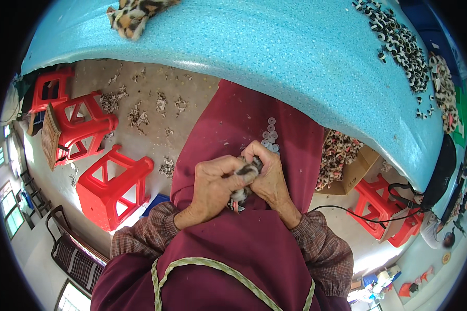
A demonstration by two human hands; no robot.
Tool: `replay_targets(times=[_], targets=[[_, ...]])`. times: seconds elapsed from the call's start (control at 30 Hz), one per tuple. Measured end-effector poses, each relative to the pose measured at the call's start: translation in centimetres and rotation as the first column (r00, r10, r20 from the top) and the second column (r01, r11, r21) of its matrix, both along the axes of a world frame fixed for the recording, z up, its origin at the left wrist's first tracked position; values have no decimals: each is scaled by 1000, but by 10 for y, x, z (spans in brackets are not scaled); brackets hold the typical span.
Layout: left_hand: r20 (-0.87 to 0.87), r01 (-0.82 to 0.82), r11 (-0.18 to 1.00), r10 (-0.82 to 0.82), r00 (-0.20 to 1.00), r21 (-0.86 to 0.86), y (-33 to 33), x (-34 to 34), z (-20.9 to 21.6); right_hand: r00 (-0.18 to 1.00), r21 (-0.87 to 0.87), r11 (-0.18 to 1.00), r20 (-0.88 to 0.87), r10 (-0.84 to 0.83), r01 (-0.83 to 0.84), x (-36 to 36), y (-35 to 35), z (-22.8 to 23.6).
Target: Attaching plastic components such as eyes and noses to animal-patterned plush fabric pieces.
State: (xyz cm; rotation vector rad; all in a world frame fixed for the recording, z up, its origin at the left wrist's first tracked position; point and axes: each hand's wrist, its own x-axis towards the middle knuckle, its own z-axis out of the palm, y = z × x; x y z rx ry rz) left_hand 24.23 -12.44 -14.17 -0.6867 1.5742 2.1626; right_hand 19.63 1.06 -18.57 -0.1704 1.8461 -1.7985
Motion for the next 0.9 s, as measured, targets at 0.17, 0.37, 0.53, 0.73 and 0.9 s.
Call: replay_targets(times=[0.17, 0.37, 0.53, 0.73, 0.9], targets=[[166, -379, 906, 351, 922, 189, -8, -3, -15, 975, 17, 996, 204, -87, 85, -1, 10, 10], [144, -341, 925, 319, 937, 170, -2, -13, -3, 824, -223, 918, 542, -163, 328, -2, 13, 17], [64, -196, 979, 192, 979, 61, -4, -3, -21, 920, -92, 976, 362, -152, 197, 1, 12, 15], [-175, -100, 948, 48, 983, -301, -3, 3, -32, 975, 126, 989, -214, -52, 81, 4, 10, 26], [75, -340, 918, 332, 940, 205, 1, 0, -24, 943, -100, 949, 184, -278, 299, 3, 0, 43]])
